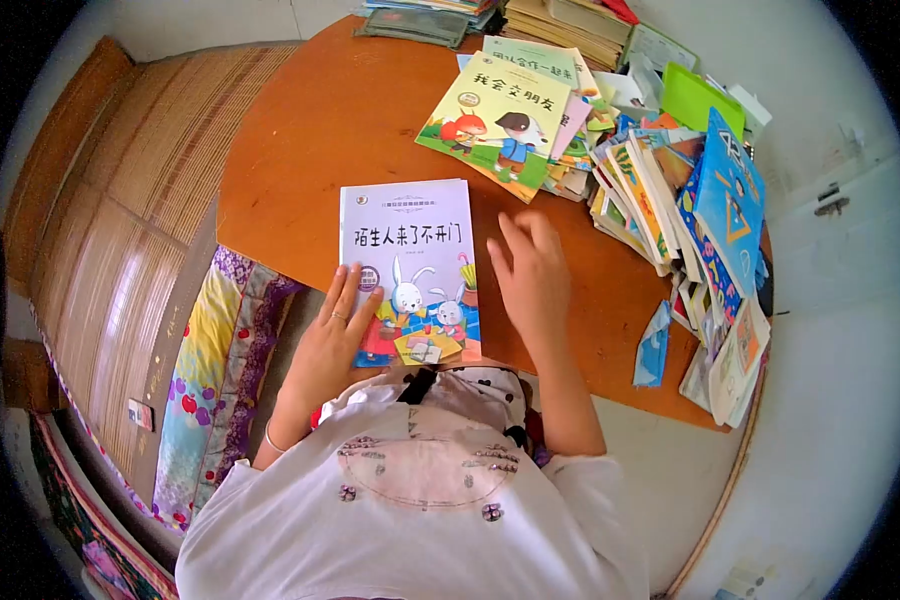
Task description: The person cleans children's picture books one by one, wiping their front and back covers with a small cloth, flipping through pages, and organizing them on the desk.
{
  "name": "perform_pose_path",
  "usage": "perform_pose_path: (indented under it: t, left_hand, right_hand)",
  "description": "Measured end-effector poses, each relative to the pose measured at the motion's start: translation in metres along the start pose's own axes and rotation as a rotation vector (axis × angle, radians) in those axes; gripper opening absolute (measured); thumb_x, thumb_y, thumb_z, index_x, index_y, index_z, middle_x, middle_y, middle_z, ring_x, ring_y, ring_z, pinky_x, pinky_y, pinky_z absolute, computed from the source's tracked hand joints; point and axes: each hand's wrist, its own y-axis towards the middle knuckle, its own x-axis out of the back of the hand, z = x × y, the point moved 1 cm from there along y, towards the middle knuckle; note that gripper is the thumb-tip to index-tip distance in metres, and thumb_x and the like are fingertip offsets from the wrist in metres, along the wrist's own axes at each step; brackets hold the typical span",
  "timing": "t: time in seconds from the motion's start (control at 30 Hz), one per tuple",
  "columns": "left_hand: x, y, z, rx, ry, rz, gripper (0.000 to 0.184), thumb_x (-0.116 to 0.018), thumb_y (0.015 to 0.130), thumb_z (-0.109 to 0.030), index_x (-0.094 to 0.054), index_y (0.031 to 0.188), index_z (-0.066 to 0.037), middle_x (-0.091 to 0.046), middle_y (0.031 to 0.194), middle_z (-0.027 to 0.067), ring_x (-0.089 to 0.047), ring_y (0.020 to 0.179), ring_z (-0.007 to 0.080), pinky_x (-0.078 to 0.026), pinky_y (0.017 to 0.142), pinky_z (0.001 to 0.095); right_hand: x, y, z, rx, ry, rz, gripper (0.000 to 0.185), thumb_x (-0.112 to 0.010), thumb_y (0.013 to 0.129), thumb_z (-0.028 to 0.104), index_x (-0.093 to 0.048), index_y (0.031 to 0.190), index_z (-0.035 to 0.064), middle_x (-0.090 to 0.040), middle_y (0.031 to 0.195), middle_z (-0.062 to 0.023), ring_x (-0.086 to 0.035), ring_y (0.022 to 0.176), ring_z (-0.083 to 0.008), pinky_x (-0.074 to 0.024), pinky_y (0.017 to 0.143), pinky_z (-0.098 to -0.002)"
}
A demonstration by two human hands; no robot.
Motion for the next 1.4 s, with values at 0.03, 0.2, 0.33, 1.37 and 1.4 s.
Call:
perform_pose_path:
  t: [0.03, 0.2, 0.33, 1.37, 1.4]
  left_hand:
    - [0.004, 0.001, -0.002, 0.016, -0.025, 0.003, 0.096, -0.082, 0.068, -0.047, -0.043, 0.145, -0.004, -0.018, 0.159, 0.0282, -0.016, 0.148, 0.0443, -0.03, 0.116, 0.0458]
    - [0.006, 0.002, -0.006, 0.032, -0.021, -0.01, 0.094, -0.08, 0.071, -0.05, -0.044, 0.144, -0.002, -0.019, 0.158, 0.0286, -0.016, 0.148, 0.0444, -0.027, 0.117, 0.0476]
    - [0.01, 0.007, -0.002, -0.013, -0.01, -0.042, 0.095, -0.079, 0.072, -0.049, -0.042, 0.145, -0.002, -0.017, 0.159, 0.0284, -0.014, 0.149, 0.0436, -0.023, 0.118, 0.0512]
    - [0.009, 0.046, 0.061, 0.001, -2.32, -0.509, 0.046, -0.048, 0.099, -0.04, -0.059, 0.127, -0.005, -0.065, 0.126, 0.0127, -0.063, 0.111, 0.0263, -0.05, 0.099, 0.043]
    - [0.007, 0.046, 0.063, -0.008, -2.334, -0.48, 0.047, -0.046, 0.1, -0.04, -0.057, 0.129, -0.004, -0.064, 0.127, 0.0131, -0.063, 0.112, 0.0272, -0.05, 0.099, 0.0433]
  right_hand:
    - [-0.005, 0.013, -0.004, -0.008, -0.001, -0.008, 0.036, -0.071, 0.087, 0.016, -0.065, 0.119, 0.0007, -0.061, 0.112, -0.0106, -0.063, 0.098, -0.0257, -0.051, 0.083, -0.0384]
    - [-0.045, 0.064, -0.033, 0.302, -0.468, -0.227, 0.042, -0.063, 0.092, 0.017, -0.056, 0.129, -0.0025, -0.058, 0.132, -0.0168, -0.055, 0.125, -0.0282, -0.044, 0.105, -0.0412]
    - [-0.046, 0.067, -0.04, 0.317, -0.467, -0.173, 0.031, -0.057, 0.092, 0.011, -0.062, 0.12, -0.0007, -0.068, 0.118, -0.0139, -0.068, 0.105, -0.0272, -0.0536, 0.092, -0.0399]
    - [0.008, 0.033, 0.009, 0.457, 0.218, -0.198, 0.036, -0.059, 0.089, 0.009, -0.063, 0.124, 0.0067, -0.067, 0.123, -0.0106, -0.067, 0.107, -0.0257, -0.0555, 0.085, -0.0384]
    - [0.015, 0.026, 0.019, 0.62, 0.244, -0.114, 0.036, -0.06, 0.088, 0.012, -0.063, 0.124, 0.0074, -0.066, 0.125, -0.0097, -0.066, 0.11, -0.0243, -0.0556, 0.086, -0.0377]
